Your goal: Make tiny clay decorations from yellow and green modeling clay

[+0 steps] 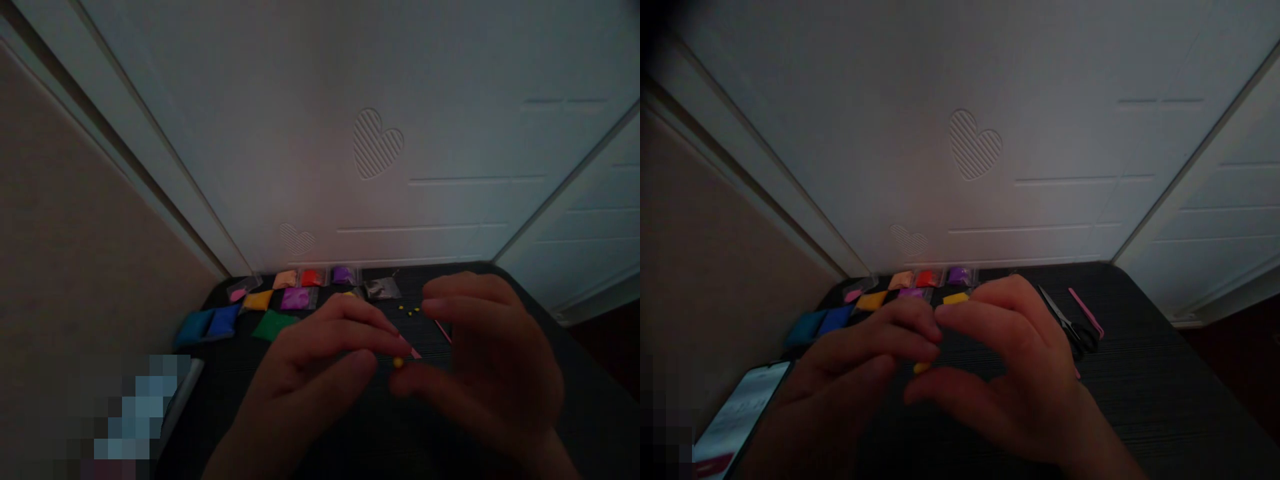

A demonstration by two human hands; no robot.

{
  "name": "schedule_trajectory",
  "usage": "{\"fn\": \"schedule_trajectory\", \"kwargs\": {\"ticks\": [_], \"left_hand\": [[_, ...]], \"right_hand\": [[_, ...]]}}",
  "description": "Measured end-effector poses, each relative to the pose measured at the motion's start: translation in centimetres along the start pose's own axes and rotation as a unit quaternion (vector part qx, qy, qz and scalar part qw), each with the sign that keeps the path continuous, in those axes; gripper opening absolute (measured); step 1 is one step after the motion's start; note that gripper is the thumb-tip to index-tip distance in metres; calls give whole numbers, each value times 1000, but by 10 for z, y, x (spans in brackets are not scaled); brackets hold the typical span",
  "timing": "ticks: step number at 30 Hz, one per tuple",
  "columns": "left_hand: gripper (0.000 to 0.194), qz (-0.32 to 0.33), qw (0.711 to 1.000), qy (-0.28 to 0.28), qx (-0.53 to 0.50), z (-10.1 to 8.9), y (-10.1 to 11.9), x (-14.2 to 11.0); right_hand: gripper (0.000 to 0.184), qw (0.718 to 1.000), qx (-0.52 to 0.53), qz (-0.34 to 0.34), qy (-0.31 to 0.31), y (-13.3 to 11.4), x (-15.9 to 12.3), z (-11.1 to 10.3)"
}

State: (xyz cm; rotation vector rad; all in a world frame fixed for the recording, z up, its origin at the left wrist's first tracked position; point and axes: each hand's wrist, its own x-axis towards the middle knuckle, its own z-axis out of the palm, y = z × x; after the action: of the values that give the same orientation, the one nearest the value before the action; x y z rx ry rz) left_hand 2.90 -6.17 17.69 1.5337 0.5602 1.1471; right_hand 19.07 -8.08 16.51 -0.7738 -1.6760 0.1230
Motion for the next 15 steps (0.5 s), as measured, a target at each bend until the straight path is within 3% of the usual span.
{"fn": "schedule_trajectory", "kwargs": {"ticks": [4, 7, 11, 15], "left_hand": [[16, -21, 994, -60, -94, 1, -11, 5], [13, -67, 981, -58, -174, -1, -17, 9], [10, -147, 931, -31, -333, -3, -21, 10], [12, -184, 880, 1, -438, -2, -23, 12]], "right_hand": [[56, 1000, 17, 18, -4, 2, 1, 3], [54, 999, 28, 27, -15, 4, 1, 3], [45, 999, 33, 19, 9, 5, 0, 3], [38, 999, 16, 15, 26, 3, 0, 3]]}}
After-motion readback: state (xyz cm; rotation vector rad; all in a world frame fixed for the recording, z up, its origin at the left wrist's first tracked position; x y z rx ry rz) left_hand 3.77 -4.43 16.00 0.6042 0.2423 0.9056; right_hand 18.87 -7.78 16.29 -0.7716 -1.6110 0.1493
